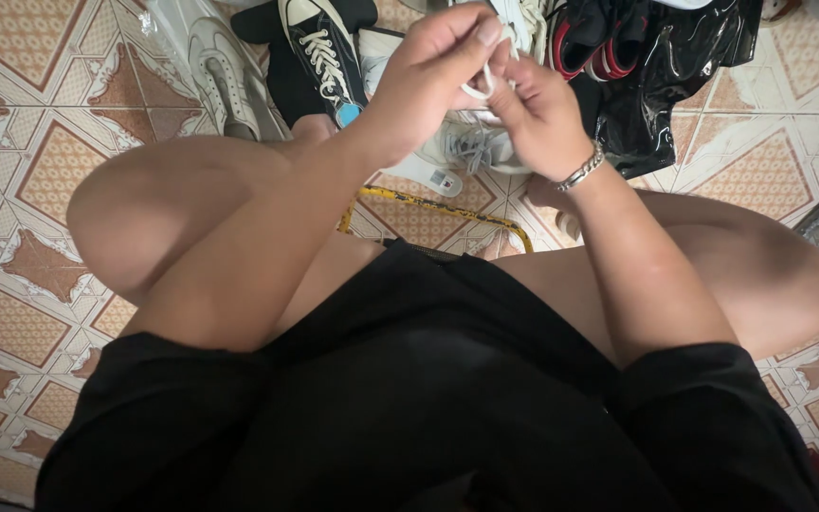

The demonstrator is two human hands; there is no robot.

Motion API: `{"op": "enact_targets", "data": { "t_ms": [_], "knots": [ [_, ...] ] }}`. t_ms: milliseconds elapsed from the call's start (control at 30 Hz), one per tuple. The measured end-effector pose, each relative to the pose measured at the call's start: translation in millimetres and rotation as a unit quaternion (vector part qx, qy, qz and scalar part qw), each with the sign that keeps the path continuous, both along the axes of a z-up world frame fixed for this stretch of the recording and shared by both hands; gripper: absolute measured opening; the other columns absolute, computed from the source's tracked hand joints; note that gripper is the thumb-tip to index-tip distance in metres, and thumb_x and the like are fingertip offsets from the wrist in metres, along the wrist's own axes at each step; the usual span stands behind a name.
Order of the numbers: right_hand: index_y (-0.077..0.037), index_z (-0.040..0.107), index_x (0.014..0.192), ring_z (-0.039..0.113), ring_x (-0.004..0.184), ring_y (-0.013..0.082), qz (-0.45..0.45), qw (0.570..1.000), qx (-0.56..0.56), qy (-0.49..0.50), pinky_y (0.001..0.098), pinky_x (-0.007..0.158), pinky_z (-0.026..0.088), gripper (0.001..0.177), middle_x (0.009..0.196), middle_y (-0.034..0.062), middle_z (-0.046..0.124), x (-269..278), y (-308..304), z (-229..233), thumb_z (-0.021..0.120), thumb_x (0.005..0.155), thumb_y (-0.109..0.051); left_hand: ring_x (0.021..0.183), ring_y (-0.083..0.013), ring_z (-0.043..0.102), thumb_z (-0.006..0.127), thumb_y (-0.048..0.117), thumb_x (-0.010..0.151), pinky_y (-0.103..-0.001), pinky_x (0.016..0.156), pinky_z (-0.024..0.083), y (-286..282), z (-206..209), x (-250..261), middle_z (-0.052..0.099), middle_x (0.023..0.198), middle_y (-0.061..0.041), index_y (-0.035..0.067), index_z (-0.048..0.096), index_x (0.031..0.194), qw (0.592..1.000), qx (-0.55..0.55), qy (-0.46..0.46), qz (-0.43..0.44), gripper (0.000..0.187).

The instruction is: The recorder is lacing white sneakers and examining various other shoes in a storage area.

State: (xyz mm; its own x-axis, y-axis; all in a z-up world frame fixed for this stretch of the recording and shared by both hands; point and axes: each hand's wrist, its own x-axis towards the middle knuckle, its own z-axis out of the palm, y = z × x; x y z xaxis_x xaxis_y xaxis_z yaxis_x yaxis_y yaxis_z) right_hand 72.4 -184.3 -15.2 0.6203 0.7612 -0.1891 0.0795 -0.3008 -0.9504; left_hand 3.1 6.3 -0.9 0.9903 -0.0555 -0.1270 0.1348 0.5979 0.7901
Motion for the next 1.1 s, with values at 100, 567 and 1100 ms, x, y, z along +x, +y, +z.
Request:
{"op": "enact_targets", "data": {
  "t_ms": [100, 567, 1100],
  "knots": [
    [0.0, 0.063, 0.116, 0.059, 0.09, 0.0099, 0.016, 1.0, 0.013, -0.019, 0.0279, 0.081, 0.049, 0.02, 0.097, 0.003, 0.06, 4.8, 0.9, 2.9, 0.057, 0.111, -0.018, 0.094, -0.0077, 0.058, 0.056, 0.023, 0.116, -0.026, 0.081, 0.053, 7.5, 7.0, 2.3, 0.063, 0.102, -0.001, 0.002, 0.063, 0.111, 0.999, 0.019, 0.026, 0.014, 0.023],
    [0.002, 0.066, 0.118, 0.053, 0.119, 0.048, 0.105, 0.856, -0.474, -0.178, 0.053, 0.097, 0.044, 0.054, 0.132, 0.0328, 0.051, 7.7, -53.8, -129.0, 0.052, 0.104, -0.049, 0.075, -0.0105, 0.07, 0.066, 0.031, 0.097, -0.028, 0.068, 0.06, 74.6, -27.9, -5.1, 0.069, 0.086, 0.0, 0.004, 0.065, 0.099, 0.91, 0.274, 0.186, 0.251, 0.027],
    [0.003, 0.052, 0.135, 0.056, 0.122, 0.0476, 0.084, 0.793, -0.601, -0.056, 0.0541, 0.097, 0.048, 0.07, 0.14, 0.0282, 0.049, 0.8, -80.6, -207.0, 0.066, 0.094, -0.052, 0.075, -0.0124, 0.068, 0.064, 0.03, 0.098, -0.031, 0.074, 0.058, 85.1, -11.4, -7.3, 0.069, 0.083, 0.001, 0.007, 0.066, 0.093, 0.9, 0.21, 0.222, 0.311, 0.023]
  ]
}}
